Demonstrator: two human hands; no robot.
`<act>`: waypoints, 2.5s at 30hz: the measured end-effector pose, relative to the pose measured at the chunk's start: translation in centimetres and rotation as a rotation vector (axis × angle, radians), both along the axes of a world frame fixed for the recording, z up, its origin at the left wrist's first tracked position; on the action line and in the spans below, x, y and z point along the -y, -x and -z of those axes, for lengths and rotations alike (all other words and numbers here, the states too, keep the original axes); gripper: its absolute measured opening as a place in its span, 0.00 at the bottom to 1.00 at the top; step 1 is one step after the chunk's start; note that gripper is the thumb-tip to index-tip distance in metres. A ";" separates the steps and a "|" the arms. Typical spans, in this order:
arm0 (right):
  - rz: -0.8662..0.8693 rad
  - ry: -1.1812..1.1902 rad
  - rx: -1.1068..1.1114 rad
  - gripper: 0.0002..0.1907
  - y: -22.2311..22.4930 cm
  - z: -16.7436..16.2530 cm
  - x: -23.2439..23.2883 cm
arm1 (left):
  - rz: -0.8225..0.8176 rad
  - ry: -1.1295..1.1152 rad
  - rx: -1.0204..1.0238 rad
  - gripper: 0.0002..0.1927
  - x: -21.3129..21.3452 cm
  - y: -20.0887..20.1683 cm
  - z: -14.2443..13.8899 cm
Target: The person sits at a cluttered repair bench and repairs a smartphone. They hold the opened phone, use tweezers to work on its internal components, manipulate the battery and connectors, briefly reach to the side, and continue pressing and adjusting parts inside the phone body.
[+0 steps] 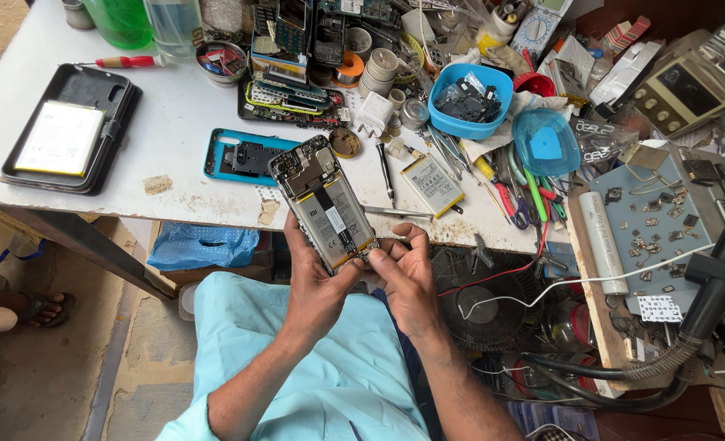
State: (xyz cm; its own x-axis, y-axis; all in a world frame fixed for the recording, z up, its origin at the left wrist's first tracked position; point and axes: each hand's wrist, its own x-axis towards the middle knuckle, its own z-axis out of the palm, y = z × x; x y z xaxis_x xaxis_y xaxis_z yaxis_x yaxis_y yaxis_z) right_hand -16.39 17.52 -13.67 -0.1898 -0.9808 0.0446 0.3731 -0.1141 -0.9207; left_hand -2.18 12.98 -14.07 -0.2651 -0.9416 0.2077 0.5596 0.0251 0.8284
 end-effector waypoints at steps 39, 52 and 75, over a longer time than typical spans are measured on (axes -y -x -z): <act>0.052 0.037 -0.221 0.26 0.0 0.3 0.5 | 0.026 0.031 0.063 0.51 0.2 0.2 -0.2; 0.035 0.057 -0.093 0.22 0.3 1.5 0.2 | 0.017 0.057 0.049 0.53 -0.5 0.6 0.3; 0.038 0.072 -0.090 0.29 0.6 0.3 -0.1 | 0.147 -0.107 -0.196 0.53 -0.4 0.8 0.7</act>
